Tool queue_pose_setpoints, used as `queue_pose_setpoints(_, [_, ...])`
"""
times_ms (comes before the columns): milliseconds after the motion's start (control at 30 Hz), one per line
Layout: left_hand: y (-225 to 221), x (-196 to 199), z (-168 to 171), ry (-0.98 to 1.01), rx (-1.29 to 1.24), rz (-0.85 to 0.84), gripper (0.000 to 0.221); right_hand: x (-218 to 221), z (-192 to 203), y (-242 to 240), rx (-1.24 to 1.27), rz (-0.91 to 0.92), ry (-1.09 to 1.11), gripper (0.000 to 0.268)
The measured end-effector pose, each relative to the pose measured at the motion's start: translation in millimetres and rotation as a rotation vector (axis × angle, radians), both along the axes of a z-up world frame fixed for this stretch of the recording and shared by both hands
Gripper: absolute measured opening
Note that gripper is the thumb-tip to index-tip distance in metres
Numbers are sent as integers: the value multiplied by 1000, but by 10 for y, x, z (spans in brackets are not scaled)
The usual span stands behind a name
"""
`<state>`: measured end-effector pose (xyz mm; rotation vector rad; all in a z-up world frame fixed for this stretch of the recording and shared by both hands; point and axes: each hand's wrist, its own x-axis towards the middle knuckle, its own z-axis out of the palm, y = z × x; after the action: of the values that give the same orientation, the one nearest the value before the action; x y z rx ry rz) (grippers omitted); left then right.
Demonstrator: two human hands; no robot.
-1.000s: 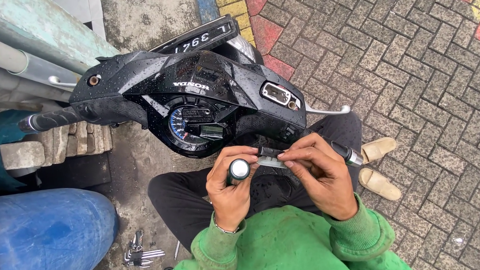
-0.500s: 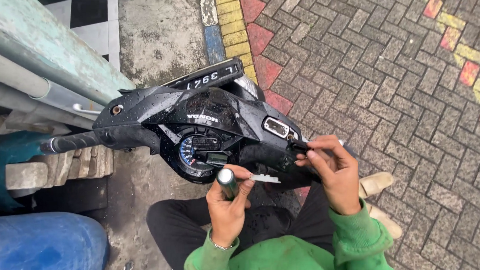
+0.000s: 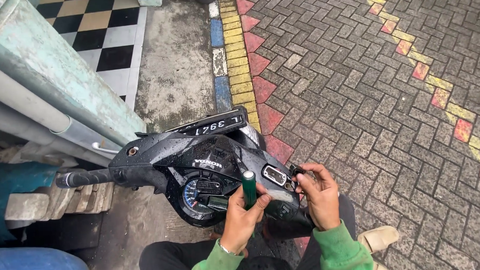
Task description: Removing a small plastic component from a motorcycle dashboard using a screwdriver.
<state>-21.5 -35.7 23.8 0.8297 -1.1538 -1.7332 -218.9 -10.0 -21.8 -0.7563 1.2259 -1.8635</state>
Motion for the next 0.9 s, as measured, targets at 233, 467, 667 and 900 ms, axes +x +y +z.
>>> queue_pose_setpoints(233, [10, -7, -56, -74, -85, 51, 12, -19, 148, -168, 57, 69, 96, 16])
queue_pose_setpoints(467, [6, 3, -23, -197, -204, 100, 14, 3, 144, -156, -30, 17, 152, 10])
queue_pose_setpoints(667, [37, -21, -17, -128, -128, 137, 13, -34, 13, -142, -1, -81, 260, 13])
queue_pose_setpoints(900, [46, -34, 5, -109, -149, 148, 10, 51, 198, -148, 26, -17, 299, 14])
